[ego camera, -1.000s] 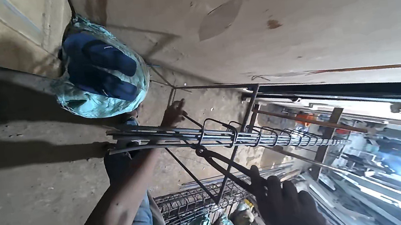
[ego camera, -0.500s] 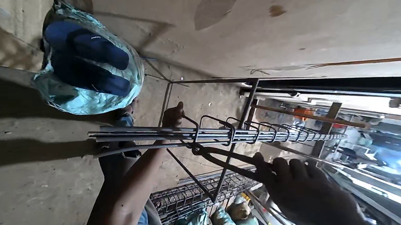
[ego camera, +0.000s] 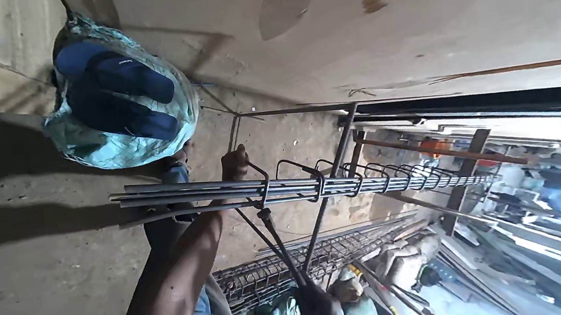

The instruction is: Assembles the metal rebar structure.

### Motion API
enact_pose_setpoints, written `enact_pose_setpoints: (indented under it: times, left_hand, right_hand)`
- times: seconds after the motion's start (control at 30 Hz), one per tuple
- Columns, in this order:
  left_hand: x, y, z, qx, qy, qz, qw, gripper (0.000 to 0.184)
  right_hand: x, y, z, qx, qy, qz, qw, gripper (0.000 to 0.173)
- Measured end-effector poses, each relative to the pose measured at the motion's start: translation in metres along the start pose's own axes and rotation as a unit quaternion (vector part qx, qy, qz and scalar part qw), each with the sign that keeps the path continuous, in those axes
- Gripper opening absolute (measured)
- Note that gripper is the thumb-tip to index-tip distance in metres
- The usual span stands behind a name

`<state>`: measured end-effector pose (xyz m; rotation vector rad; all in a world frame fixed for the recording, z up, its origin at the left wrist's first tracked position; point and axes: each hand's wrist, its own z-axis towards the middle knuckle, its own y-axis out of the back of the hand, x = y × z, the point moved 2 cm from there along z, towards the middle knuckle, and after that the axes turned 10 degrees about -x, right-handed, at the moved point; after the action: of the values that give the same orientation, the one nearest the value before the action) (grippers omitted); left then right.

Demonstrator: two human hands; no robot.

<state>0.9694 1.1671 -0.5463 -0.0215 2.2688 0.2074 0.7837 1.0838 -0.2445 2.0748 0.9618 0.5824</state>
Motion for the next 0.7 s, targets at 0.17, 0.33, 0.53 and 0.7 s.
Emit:
enact_pose_setpoints:
  times: [0.17,0.33,0.53,0.7]
  left_hand:
    - [-0.008,0.016,-0.024,0.030,0.023,-0.023,0.999,0.051]
    - [0.006,0.022,-0.032,0.025,0.025,-0.027,0.999,0.055]
    - [-0.002,0.010,-0.013,0.000,-0.021,-0.020,1.000,0.058]
    - [-0.008,0.034,-0.028,0.035,-0.078,0.065,0.994,0.046]
  right_hand:
    - [-0.025,-0.067,-0.003,-0.126,0.047,0.054,0.989,0.039]
    - [-0.024,-0.072,-0.004,-0.089,0.014,0.113,0.989,0.038]
    - [0.006,-0.058,-0.035,0.346,-0.251,0.718,0.549,0.040]
    - [-0.002,-0.041,-0.022,0.162,-0.162,0.409,0.884,0.063]
